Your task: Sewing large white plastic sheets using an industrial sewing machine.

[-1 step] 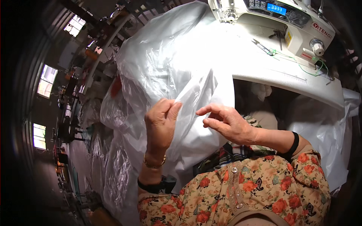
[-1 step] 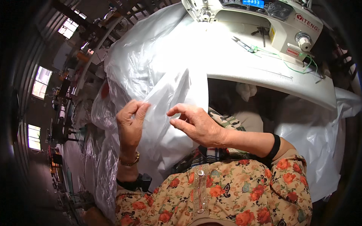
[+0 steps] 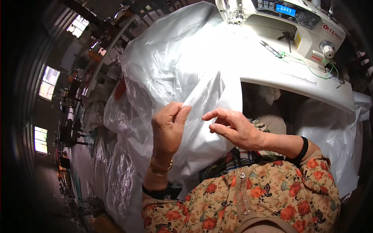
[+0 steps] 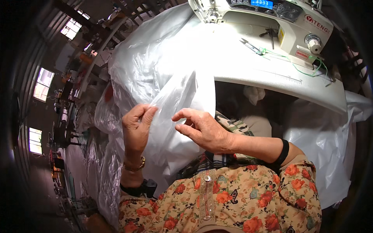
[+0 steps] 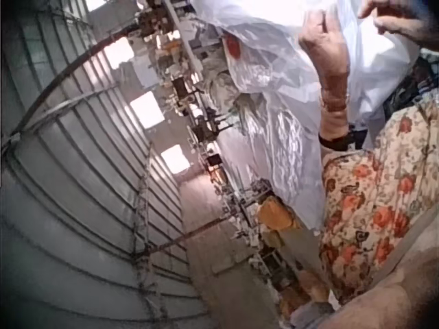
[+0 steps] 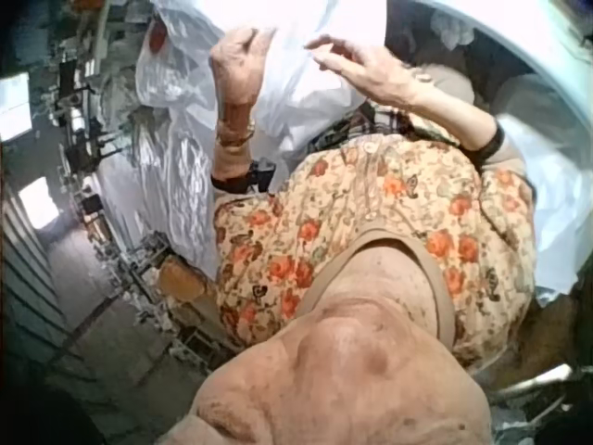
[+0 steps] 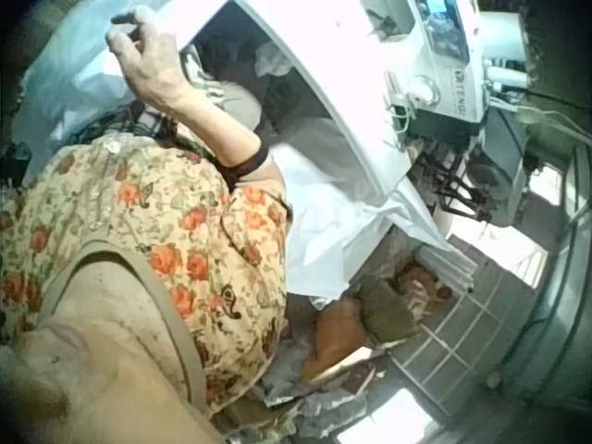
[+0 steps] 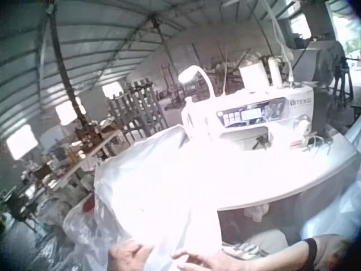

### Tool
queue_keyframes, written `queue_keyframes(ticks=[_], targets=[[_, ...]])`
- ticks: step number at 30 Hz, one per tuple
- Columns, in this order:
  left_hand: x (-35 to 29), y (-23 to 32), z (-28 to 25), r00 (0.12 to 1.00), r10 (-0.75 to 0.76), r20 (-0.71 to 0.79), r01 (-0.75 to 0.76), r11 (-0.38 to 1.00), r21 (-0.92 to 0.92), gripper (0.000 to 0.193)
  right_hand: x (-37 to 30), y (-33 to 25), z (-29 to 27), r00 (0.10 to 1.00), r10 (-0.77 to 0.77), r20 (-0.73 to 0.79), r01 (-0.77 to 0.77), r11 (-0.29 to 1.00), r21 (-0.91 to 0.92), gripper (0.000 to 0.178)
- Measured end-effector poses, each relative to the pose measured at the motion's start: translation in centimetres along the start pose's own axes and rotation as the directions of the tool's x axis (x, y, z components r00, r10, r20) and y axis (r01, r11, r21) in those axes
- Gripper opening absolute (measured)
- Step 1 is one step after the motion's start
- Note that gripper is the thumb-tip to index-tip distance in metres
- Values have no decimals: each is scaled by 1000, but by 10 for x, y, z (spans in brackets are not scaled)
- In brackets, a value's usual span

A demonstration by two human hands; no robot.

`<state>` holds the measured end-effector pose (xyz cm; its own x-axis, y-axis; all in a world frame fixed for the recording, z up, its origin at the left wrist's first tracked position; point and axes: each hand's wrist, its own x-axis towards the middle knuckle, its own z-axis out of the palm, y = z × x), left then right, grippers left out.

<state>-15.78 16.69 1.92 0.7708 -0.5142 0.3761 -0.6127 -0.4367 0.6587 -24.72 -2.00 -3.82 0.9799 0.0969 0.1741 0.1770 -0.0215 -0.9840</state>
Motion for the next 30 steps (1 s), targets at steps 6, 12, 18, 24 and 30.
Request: queue_keyframes(ticks=[6, 12, 18, 24, 30], targets=[[-28, 7, 24, 963, -181, 199, 220, 956, -192, 26, -23, 13, -15, 972, -121, -203, 82, 978, -191, 19], [-50, 18, 56, 994, -42, 99, 54, 990, -128, 21, -58, 59, -12, 869, 184, -459, -92, 972, 215, 24], [-59, 22, 69, 988, 59, 141, -80, 985, 150, 14, -60, 56, 0, 942, 328, -74, -248, 827, 504, 40], [-50, 24, 68, 867, 455, 205, -498, 774, 390, 13, -69, 36, 5, 962, 269, -44, -242, 917, 316, 27], [-48, 29, 70, 827, 479, 294, -558, 764, 324, 22, -76, 31, 10, 984, 114, -139, -99, 989, 114, 22]])
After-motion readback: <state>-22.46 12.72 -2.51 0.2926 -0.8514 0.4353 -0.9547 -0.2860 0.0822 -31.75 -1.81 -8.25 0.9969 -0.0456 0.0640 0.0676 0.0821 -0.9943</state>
